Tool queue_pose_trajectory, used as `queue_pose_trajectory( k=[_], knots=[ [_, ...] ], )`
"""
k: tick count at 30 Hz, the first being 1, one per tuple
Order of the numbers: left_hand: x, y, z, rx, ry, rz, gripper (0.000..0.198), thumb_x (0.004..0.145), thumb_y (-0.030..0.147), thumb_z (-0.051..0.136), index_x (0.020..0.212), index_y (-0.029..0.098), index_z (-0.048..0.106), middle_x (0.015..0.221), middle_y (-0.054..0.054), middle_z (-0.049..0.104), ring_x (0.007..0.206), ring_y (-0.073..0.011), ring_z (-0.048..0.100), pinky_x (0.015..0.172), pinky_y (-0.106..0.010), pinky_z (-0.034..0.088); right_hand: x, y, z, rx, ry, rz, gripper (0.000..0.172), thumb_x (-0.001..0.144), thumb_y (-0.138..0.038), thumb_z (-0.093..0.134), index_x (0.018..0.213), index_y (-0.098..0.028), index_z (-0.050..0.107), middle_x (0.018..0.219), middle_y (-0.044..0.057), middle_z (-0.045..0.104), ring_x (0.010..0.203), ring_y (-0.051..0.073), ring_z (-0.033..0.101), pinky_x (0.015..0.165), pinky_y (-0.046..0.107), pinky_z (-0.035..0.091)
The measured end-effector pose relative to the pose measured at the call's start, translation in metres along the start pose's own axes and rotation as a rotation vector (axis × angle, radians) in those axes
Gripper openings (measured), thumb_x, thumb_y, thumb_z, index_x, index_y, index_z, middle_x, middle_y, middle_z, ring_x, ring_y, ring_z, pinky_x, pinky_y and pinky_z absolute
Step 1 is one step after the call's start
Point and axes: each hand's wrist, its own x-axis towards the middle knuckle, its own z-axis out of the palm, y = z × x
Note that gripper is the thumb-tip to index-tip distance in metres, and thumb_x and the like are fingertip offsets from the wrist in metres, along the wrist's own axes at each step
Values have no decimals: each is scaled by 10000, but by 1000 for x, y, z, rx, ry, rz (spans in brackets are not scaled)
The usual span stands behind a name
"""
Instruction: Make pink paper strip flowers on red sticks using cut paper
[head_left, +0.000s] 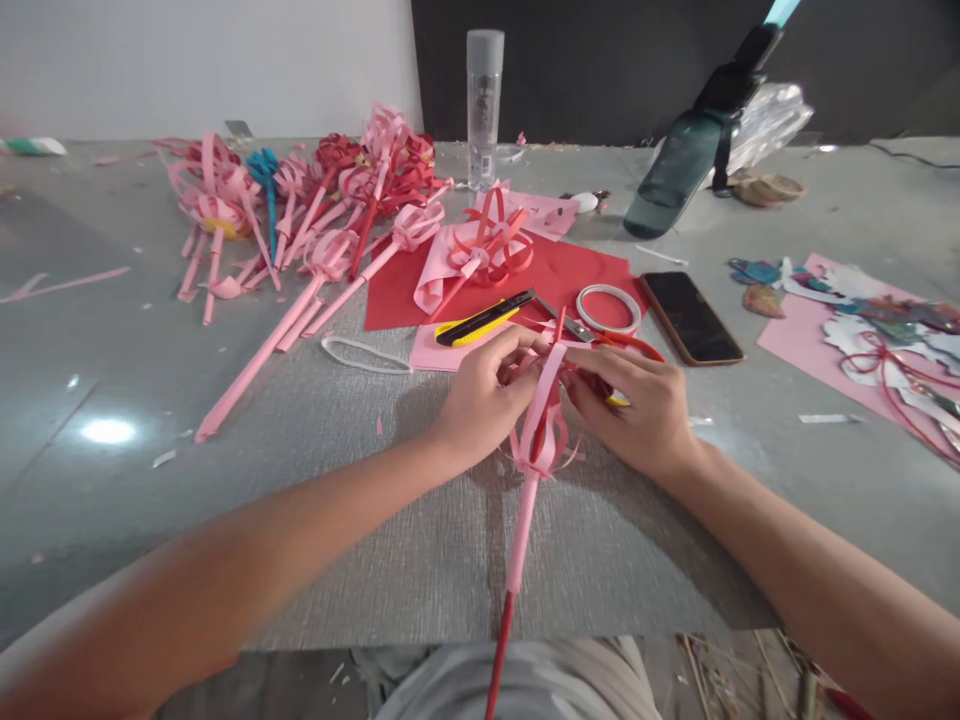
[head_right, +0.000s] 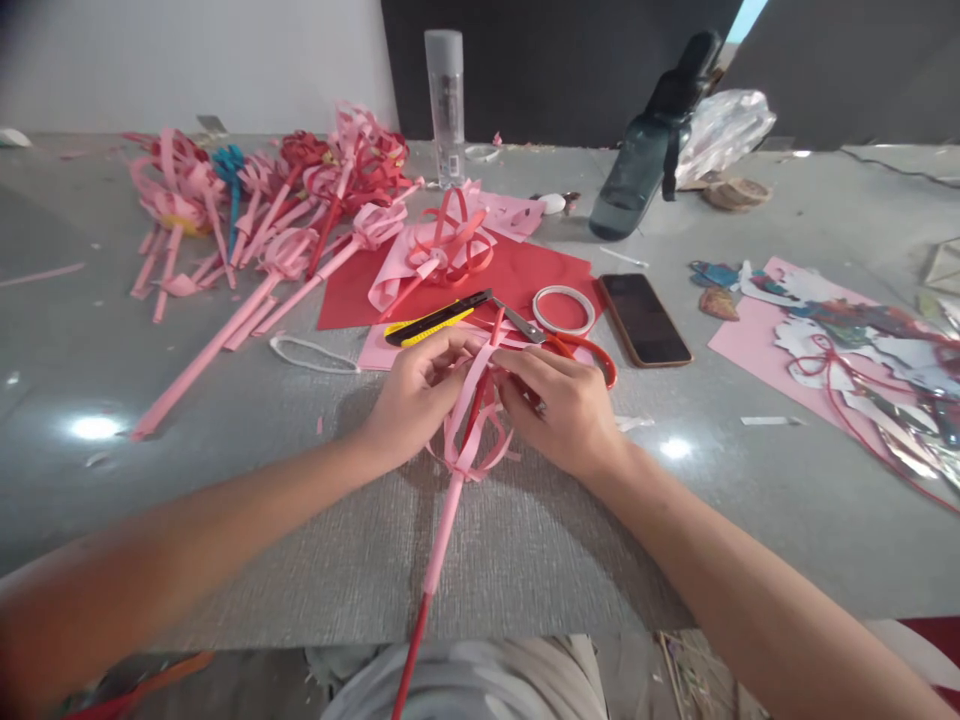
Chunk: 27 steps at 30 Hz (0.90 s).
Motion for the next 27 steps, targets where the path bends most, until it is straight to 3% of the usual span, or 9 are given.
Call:
queue_pose_trajectory(
  k=[6, 12, 18, 27],
  knots=[
    [2, -3, 0, 3, -1, -2, 86, 960, 189, 606, 987, 204, 686, 951, -21, 697, 867, -146, 652, 766, -261, 532, 3, -4, -1, -37, -13, 16, 221, 907, -86, 578, 1053, -177, 716, 827, 21, 770, 648, 125, 678, 610, 257, 507],
    [3, -4, 0, -33, -10, -17, 87, 946, 190, 614, 980, 203, 693, 970, -24, 704, 762, -127, 650, 702, -252, 560, 4, -4, -1, -54, -23, 9, 228, 906, -100, 550, 1052, -173, 709, 856, 31, 780, 679, 140, 691, 622, 271, 518],
    [2, -1, 1, -14, -61, -57, 112, 930, 175, 620, 993, 191, 711, 1013, -49, 713, 839, -150, 647, 749, -269, 555, 3, -2, -1, -15, -43, 41, 212, 912, -106, 538, 1024, -201, 691, 861, 16, 778, 683, 128, 678, 643, 262, 504],
    [2, -2, 1, 29, -75, 16, 185, 894, 86, 588, 971, 197, 714, 1052, -53, 693, 969, -174, 629, 832, -294, 511, 5, -2, -2, -25, -39, 23, 164, 894, -96, 547, 951, -199, 660, 818, 7, 760, 670, 126, 655, 614, 253, 474]
  ],
)
